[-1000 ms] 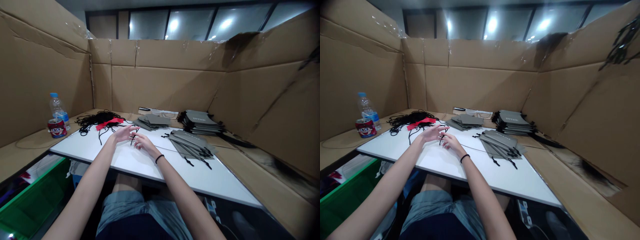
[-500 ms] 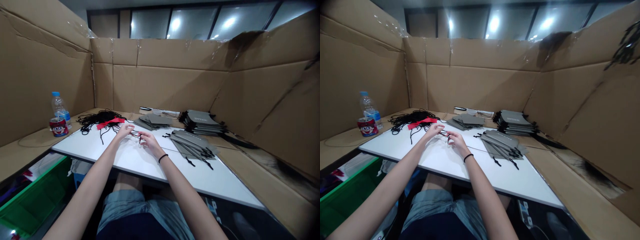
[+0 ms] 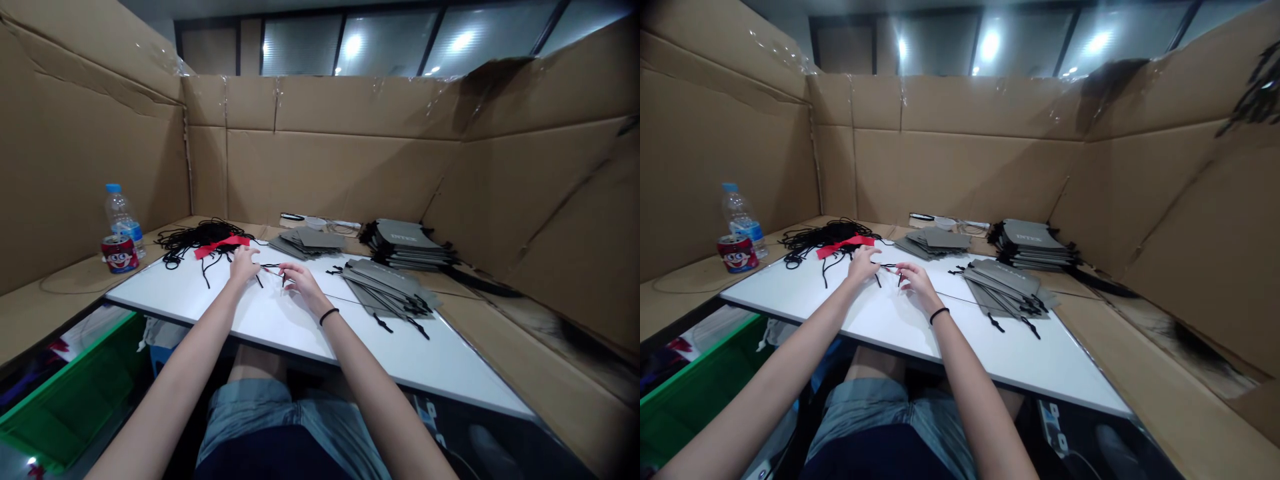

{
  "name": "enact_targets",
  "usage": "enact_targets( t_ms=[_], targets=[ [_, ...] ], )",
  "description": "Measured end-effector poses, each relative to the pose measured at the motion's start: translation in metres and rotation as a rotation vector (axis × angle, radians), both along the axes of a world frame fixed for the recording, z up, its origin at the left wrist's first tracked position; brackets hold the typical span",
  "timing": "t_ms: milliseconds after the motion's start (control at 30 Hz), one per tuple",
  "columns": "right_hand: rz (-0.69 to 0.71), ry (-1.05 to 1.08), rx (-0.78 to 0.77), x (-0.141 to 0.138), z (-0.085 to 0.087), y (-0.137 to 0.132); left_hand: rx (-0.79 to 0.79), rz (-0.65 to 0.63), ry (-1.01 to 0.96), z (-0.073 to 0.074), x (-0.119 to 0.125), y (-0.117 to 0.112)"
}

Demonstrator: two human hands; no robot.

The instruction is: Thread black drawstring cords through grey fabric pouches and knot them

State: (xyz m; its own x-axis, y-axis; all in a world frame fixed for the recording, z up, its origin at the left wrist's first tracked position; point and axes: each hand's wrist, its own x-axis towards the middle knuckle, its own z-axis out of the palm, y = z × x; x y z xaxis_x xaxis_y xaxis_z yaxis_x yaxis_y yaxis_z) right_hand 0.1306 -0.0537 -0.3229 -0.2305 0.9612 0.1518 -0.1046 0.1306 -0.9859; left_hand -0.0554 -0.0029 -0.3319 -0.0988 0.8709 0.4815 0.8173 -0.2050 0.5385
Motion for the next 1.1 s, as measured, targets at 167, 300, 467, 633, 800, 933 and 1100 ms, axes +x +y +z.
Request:
enact_targets(
  t_ms=[167,300,467,633,800,933,1100],
  targets=[
    [0.005,-0.058,0.090,0.001,0.003,-0.004,0.057,-0.420,0.065,-0.002,0.008,0.004],
    [0.030,-0.076,0.151,0.003,0.003,-0.007,0.059,-0.533,0.083,-0.003,0.010,0.011],
    [-0.077,-0.012,0.167,0.005,0.000,0.002,0.055,-0.246,0.067,0.000,0.005,0.014],
    [-0.286,0.122,0.184,0.018,0.000,0.014,0.082,0.075,0.010,0.003,-0.003,0.011],
    [-0.463,0.285,0.135,0.043,0.006,0.020,0.125,0.243,-0.085,0.010,-0.006,0.006],
    [-0.688,0.467,0.063,0.066,0.009,0.023,0.161,0.289,-0.122,0.013,-0.009,0.004],
    [-0.990,0.572,0.025,0.092,0.010,0.027,0.183,0.354,-0.145,0.014,-0.011,0.003]
  ],
)
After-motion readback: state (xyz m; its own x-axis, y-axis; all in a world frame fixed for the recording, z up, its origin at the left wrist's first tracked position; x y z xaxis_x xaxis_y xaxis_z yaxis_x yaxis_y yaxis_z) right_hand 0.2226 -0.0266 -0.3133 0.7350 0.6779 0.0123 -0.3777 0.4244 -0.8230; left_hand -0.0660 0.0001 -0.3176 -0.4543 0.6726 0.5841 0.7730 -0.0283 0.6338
